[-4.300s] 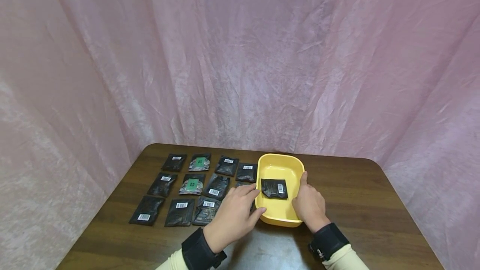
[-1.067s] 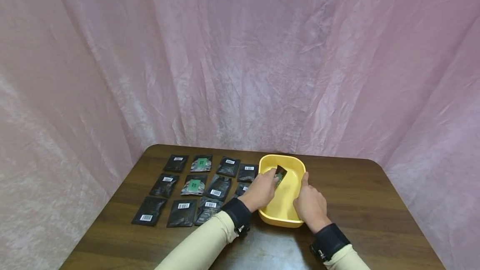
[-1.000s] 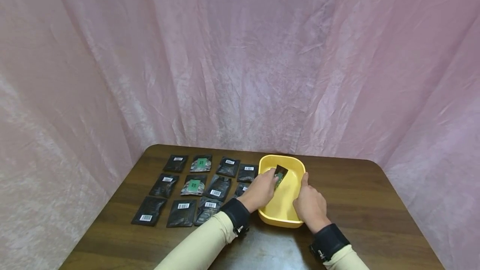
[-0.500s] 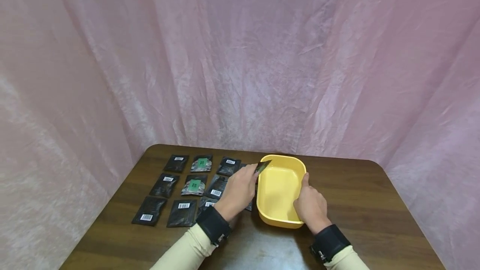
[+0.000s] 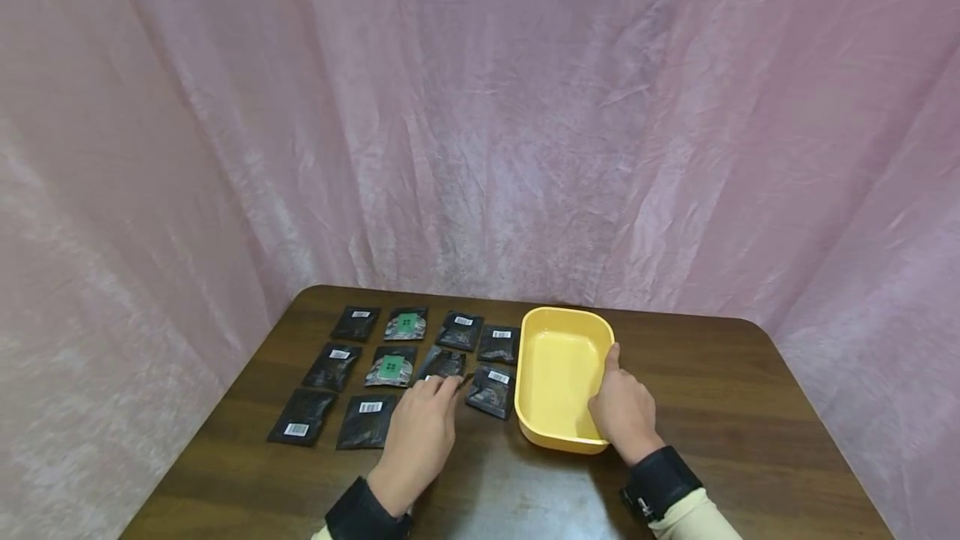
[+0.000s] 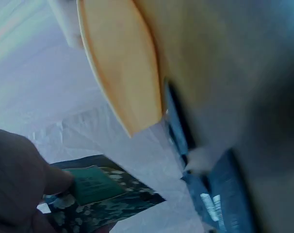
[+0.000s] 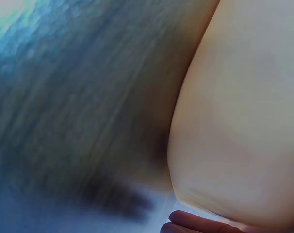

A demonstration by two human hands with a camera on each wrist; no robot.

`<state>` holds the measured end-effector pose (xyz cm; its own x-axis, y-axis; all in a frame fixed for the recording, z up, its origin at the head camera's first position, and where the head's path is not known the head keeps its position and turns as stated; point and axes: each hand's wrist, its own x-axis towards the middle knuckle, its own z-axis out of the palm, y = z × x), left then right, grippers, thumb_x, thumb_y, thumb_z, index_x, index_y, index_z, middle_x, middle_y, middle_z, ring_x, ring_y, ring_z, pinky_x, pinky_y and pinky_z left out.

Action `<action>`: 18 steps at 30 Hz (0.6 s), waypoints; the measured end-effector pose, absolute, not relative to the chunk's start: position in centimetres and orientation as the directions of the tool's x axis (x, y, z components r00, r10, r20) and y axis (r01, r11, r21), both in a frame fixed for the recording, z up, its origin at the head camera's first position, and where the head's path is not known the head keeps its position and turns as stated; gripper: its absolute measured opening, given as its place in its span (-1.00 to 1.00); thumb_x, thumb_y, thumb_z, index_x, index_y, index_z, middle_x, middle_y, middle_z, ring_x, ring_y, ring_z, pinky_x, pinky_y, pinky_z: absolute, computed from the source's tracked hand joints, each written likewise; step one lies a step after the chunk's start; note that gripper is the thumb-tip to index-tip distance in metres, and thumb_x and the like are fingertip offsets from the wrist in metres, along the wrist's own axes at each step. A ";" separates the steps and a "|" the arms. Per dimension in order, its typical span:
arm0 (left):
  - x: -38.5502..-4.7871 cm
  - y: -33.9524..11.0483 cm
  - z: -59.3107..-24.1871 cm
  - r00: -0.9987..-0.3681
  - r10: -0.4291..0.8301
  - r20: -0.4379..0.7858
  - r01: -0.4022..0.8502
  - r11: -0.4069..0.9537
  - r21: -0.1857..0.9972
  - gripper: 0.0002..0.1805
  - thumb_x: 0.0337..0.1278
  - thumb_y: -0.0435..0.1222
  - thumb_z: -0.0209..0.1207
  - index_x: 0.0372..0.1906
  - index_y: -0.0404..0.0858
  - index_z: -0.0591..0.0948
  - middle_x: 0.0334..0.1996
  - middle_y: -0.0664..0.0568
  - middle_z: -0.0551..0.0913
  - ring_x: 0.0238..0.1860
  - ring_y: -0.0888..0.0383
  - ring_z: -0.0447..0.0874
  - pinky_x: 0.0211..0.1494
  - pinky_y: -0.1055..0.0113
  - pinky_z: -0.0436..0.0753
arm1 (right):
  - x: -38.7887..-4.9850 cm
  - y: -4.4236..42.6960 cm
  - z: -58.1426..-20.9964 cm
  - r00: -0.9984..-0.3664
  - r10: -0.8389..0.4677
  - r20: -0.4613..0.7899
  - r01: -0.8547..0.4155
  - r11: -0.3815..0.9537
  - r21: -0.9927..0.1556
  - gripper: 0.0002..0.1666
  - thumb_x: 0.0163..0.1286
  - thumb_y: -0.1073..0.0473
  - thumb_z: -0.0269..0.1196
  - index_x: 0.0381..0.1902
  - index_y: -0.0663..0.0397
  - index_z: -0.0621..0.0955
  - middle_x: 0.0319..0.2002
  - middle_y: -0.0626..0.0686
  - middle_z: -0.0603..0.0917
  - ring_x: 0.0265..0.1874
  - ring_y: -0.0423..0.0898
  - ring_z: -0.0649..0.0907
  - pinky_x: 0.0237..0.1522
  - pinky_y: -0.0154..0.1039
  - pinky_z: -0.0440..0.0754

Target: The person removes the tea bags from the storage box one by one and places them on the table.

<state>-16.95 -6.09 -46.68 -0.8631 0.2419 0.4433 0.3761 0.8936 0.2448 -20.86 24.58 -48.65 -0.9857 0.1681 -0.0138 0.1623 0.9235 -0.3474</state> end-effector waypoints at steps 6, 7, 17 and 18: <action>-14.8 -6.0 -47.9 -0.850 0.323 0.415 0.425 0.887 0.181 -0.81 0.40 -0.28 0.34 0.03 -0.15 0.79 -0.13 0.03 0.77 -0.14 0.11 0.67 -0.07 0.23 0.65 | -21.2 24.7 -48.5 -0.987 0.158 0.017 0.142 0.928 -0.345 0.09 0.31 0.28 0.21 0.69 0.42 -0.01 -0.54 0.13 0.56 -0.60 0.04 0.52 -0.57 -0.13 0.40; -14.5 -5.8 -48.0 -0.848 0.340 0.406 0.435 0.885 0.168 -0.81 0.39 -0.29 0.35 0.03 -0.15 0.80 -0.13 0.03 0.76 -0.14 0.12 0.66 -0.07 0.25 0.64 | -21.3 24.7 -48.5 -0.988 0.155 0.017 0.140 0.928 -0.346 0.09 0.31 0.28 0.21 0.68 0.42 -0.01 -0.52 0.14 0.58 -0.60 0.04 0.53 -0.56 -0.12 0.41; -14.0 -3.8 -48.5 -0.852 0.483 0.203 0.491 0.871 -0.009 -0.88 0.20 -0.30 0.42 -0.19 -0.20 0.85 -0.30 0.04 0.73 -0.26 0.13 0.58 -0.26 0.34 0.65 | -20.9 24.6 -48.9 -0.987 0.160 0.002 0.149 0.929 -0.338 0.11 0.29 0.27 0.23 0.68 0.44 -0.01 -0.48 0.17 0.64 -0.56 0.06 0.56 -0.53 -0.08 0.45; -14.1 -3.5 -48.7 -0.855 0.488 0.178 0.493 0.870 -0.013 -0.89 0.20 -0.30 0.42 -0.20 -0.21 0.85 -0.30 0.04 0.74 -0.27 0.12 0.58 -0.27 0.34 0.64 | -20.8 24.5 -49.0 -0.987 0.160 -0.002 0.151 0.929 -0.338 0.11 0.29 0.27 0.23 0.68 0.44 -0.01 -0.48 0.18 0.65 -0.55 0.06 0.56 -0.53 -0.08 0.45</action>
